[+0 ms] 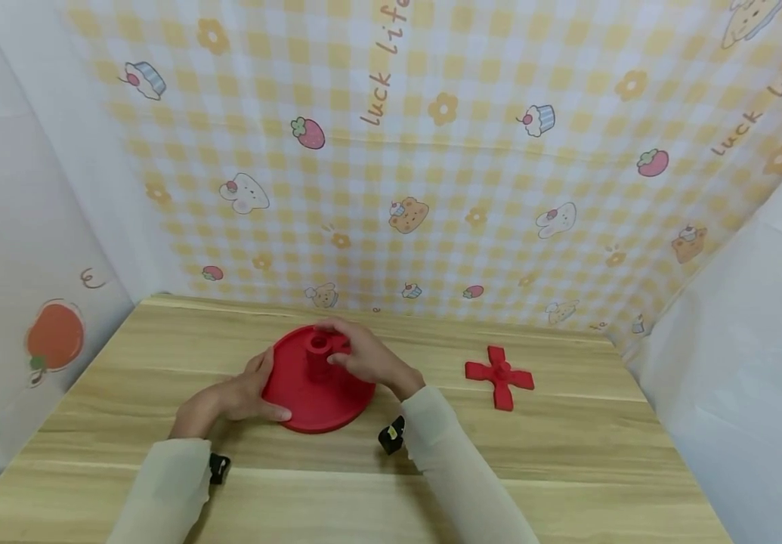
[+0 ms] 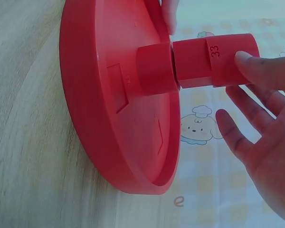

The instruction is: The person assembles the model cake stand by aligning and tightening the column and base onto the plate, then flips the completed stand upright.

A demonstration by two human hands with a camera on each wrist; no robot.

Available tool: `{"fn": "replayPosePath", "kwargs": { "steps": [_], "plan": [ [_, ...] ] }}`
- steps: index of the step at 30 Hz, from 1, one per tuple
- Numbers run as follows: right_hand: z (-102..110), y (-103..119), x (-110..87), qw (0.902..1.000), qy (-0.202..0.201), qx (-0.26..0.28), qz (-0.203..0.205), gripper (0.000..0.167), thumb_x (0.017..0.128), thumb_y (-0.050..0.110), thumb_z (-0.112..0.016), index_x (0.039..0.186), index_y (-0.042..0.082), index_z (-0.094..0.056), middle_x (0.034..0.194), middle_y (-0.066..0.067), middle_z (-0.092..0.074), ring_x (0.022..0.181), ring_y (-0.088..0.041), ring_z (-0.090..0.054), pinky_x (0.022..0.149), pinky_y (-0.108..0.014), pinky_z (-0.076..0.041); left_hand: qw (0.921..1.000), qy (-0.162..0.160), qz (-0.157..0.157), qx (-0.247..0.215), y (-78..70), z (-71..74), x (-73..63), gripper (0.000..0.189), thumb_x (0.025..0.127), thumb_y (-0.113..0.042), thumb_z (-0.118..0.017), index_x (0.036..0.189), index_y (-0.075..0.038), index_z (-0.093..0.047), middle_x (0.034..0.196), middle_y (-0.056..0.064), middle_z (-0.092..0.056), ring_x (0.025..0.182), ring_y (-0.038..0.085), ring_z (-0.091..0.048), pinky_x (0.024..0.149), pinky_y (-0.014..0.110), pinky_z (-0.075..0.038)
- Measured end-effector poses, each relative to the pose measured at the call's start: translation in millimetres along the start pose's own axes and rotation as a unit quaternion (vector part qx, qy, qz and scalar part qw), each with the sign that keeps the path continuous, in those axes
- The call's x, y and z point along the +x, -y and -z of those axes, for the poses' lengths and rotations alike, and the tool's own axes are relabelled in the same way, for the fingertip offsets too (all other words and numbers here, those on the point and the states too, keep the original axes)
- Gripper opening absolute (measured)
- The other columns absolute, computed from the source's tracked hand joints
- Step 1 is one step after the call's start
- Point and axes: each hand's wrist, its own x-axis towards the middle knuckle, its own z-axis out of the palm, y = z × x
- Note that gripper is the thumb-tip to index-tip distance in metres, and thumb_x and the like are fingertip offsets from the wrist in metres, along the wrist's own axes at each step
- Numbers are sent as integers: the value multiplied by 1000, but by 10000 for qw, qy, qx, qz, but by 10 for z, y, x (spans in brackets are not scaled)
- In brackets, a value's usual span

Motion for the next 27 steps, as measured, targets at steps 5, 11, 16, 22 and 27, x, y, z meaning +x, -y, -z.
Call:
{"fn": "replayPosePath", "kwargs": {
  "steps": [5, 11, 16, 22, 27],
  "plan": [
    [-10, -6, 6, 9999, -86, -40, -48, 52, 91, -4, -66, 140, 6, -52, 133, -5, -62, 121, -17, -59, 100, -29, -50, 10000, 0, 56, 39, -16, 5, -2, 128, 82, -43, -79, 152, 9, 14, 156, 34, 2, 138, 57, -17, 110, 70, -25],
    [-14, -8, -5, 9997, -238, 4, -103, 56, 89, 1, -71, 141, 4, -51, 127, -7, -64, 116, -19, -61, 98, -33, -52, 10000, -6, 4, 79, -10, -1, 2, 127, 82, -43, -79, 152, 9, 14, 156, 34, 1, 139, 56, -18, 110, 69, -27],
    [-37, -41, 9, 9992, -368, -126, -99, 60, 87, 7, -76, 141, 4, -51, 121, -5, -65, 110, -17, -61, 96, -33, -53, 10000, -2, 31, 66, -5, -7, 11, 128, 82, -44, -79, 152, 9, 13, 156, 33, 1, 138, 56, -20, 109, 68, -28],
    [-65, -25, 21, 9984, -467, -283, -168, 60, 86, 14, -79, 139, 4, -53, 119, -4, -62, 105, -14, -59, 91, -32, -55, 9999, -3, 25, 110, -6, -1, 12, 127, 82, -44, -79, 152, 10, 13, 156, 34, 1, 138, 57, -19, 109, 69, -27],
    [-88, -56, 6, 9978, -449, -352, -338, 63, 85, 24, -80, 139, 6, -53, 121, -1, -60, 106, -11, -58, 89, -26, -54, 9999, 10, 68, 126, 1, -8, 18, 129, 81, -45, -79, 152, 10, 14, 156, 34, 1, 138, 57, -19, 109, 69, -27]
  ]
}}
